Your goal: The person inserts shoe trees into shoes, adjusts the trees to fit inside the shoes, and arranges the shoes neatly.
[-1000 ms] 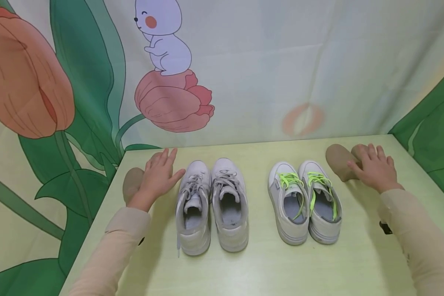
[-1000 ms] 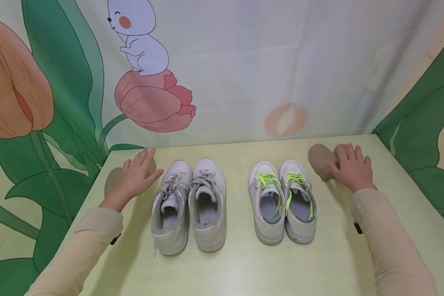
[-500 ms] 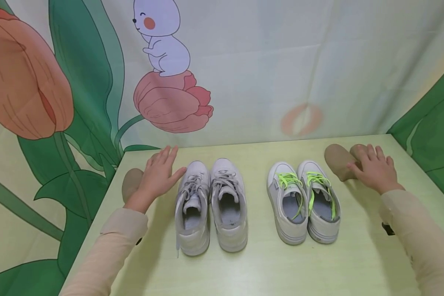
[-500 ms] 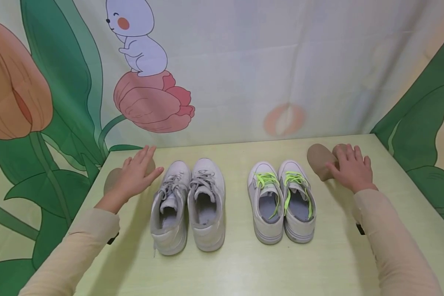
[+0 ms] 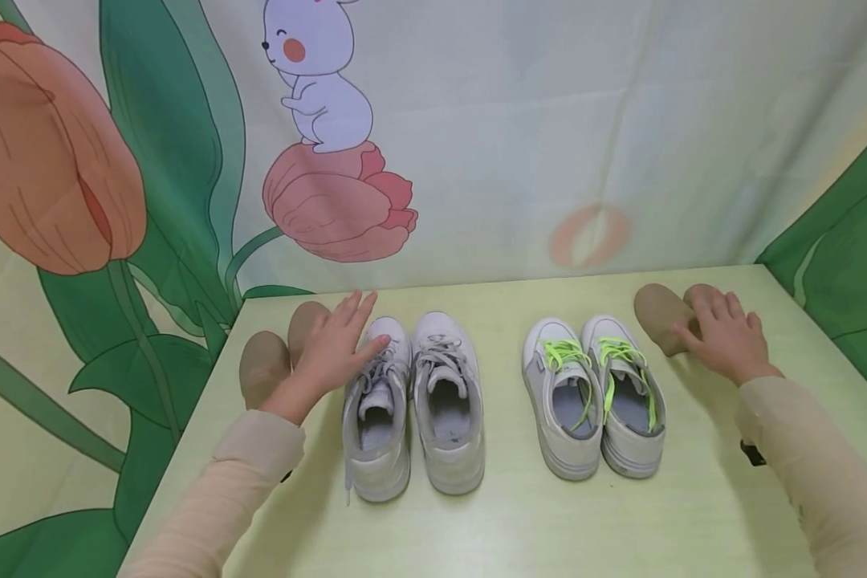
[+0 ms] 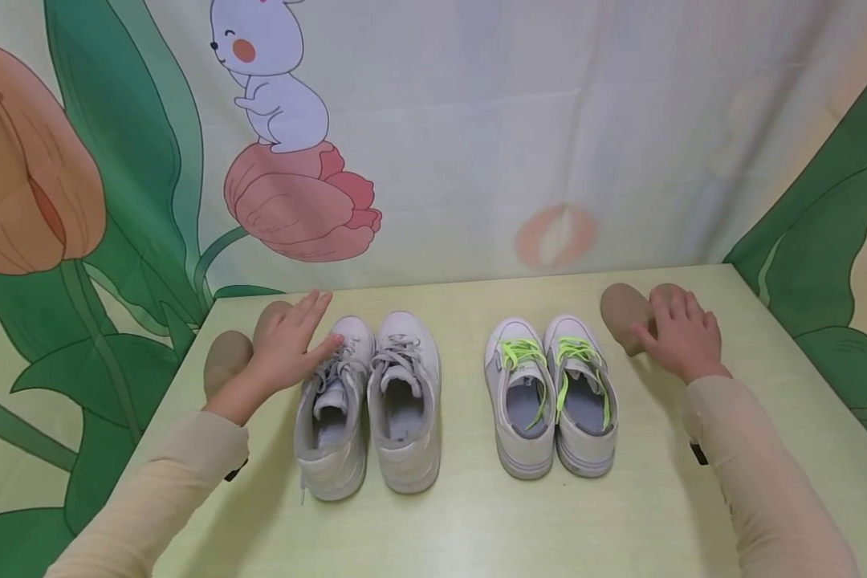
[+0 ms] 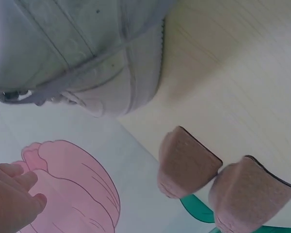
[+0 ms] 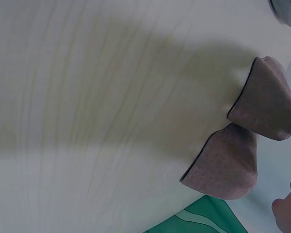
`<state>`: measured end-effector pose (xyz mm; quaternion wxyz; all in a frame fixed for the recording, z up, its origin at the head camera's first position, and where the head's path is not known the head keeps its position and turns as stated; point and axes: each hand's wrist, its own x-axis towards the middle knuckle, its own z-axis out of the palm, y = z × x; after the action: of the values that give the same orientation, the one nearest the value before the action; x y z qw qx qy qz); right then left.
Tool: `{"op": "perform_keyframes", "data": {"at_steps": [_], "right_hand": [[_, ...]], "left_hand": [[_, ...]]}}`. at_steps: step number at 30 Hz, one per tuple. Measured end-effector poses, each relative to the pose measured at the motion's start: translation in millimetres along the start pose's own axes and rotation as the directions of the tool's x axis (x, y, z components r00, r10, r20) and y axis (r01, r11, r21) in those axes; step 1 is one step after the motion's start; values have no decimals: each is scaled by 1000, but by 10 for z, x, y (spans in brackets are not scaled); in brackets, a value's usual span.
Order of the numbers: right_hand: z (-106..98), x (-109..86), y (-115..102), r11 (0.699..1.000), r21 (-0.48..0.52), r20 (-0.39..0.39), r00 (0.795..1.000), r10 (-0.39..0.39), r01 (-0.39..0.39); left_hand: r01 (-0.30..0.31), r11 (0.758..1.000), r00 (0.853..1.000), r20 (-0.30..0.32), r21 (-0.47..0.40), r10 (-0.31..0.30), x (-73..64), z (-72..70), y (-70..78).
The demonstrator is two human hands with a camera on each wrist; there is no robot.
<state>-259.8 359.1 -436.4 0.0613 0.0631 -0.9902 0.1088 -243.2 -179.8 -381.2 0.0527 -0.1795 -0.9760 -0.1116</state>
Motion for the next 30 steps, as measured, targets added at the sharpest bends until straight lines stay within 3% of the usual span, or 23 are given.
{"op": "perform_keyframes", "data": {"at_steps": [23,30], "right_hand": [[92,-50,35,1000,-5,36,999,19,-18],[135,-58,65,1000,-14,25,1000,14,-14]], "left_hand": [[-108,993,994,-5,-48,108,-60,55,295],[-121,991,992,24,-64,123,-88,68,385]]}}
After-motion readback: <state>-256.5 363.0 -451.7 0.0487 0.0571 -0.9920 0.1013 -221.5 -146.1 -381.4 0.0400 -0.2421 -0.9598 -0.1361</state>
